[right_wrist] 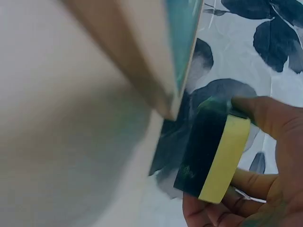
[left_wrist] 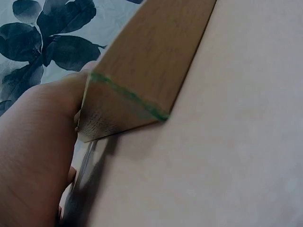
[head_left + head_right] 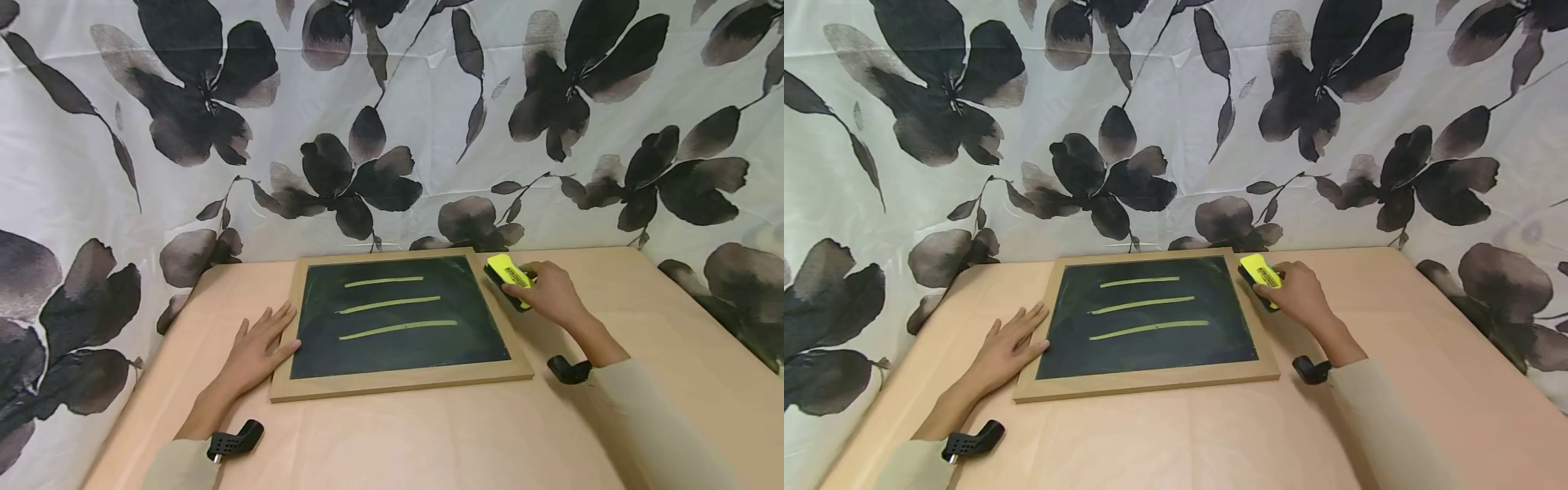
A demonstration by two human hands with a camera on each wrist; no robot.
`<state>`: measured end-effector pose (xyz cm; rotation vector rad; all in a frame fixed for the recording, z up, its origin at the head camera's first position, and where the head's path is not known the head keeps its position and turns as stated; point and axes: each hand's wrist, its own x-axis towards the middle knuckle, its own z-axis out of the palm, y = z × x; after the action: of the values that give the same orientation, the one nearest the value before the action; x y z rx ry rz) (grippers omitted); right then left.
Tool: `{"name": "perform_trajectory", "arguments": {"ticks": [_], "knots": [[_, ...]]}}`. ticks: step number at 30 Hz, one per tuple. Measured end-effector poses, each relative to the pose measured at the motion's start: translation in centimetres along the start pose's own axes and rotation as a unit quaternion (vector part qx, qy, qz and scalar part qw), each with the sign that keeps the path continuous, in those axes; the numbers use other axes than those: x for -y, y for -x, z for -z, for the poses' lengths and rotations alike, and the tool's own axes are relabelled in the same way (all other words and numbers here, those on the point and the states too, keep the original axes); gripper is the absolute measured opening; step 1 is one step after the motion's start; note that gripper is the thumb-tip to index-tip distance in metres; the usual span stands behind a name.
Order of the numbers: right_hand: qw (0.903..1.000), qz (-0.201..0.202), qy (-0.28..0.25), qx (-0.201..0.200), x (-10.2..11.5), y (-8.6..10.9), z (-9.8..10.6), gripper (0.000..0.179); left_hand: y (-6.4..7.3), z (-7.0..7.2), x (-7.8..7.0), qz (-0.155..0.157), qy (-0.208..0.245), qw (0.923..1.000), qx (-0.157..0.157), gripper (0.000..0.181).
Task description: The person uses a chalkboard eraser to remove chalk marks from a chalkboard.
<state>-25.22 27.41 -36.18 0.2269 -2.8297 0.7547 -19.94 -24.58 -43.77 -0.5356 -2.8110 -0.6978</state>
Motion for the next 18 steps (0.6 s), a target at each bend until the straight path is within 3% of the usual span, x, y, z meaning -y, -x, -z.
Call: {"name": "perform_trajectory", "arguments": {"ticks": [5,10,18], "knots": [[0.9996,0.025,0.003,0.008,2.0,-2.3,-0.9,0.058,0.0,0.0,0.2,0.001,0.002,1.0000,-0.001,0.069],[0.9986,0.026,-0.001,0.046,3.7,-4.3,-3.1,0.062,0.1,-0.1,0.2,0.002,0.004,1.0000,-0.002,0.069],[0.9969,0.025,-0.007,0.074,4.7,-6.1,-5.4,0.060,0.1,0.0,0.2,0.002,0.002,1.0000,-0.001,0.069]]}}
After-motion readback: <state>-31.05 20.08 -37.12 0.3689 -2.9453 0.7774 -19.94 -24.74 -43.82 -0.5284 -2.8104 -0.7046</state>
